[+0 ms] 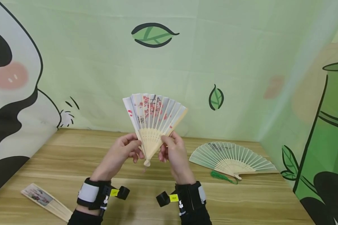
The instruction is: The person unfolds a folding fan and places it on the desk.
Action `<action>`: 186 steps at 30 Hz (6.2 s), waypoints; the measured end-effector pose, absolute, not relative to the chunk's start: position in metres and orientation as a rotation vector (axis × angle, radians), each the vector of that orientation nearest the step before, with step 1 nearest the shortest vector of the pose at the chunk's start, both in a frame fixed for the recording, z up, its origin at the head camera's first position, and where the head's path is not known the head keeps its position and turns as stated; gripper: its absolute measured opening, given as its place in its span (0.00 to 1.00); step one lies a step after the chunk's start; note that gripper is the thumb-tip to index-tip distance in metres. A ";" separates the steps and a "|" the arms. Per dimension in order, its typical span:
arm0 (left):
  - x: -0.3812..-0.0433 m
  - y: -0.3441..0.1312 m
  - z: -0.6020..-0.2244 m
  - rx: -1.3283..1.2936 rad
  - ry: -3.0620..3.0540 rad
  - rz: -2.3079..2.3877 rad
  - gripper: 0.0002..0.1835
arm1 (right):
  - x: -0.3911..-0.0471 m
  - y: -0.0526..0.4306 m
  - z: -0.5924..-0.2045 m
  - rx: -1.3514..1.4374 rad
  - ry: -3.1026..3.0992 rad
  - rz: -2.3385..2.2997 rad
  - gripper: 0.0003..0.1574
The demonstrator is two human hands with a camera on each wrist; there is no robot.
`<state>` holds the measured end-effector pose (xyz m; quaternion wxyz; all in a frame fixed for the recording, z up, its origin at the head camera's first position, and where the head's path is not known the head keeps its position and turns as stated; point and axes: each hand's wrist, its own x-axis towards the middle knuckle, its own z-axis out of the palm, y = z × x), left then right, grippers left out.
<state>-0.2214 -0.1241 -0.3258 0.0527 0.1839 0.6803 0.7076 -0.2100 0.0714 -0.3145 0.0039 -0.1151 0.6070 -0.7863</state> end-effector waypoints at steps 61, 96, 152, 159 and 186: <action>-0.223 -0.130 -0.324 0.419 2.140 2.233 0.15 | -0.212 0.071 -0.313 -0.257 1.957 -2.600 0.08; -0.224 -0.130 -0.325 0.399 2.161 2.274 0.14 | -0.210 0.071 -0.310 -0.241 1.929 -2.687 0.07; -0.225 -0.126 -0.326 0.319 2.142 2.612 0.12 | -0.210 0.074 -0.308 -0.145 1.765 -2.854 0.10; -0.225 -0.127 -0.327 0.359 2.113 2.624 0.11 | -0.210 0.073 -0.308 -0.132 1.766 -2.828 0.10; -0.225 -0.125 -0.324 0.286 2.082 2.585 0.10 | -0.214 0.072 -0.310 0.039 1.704 -2.936 0.07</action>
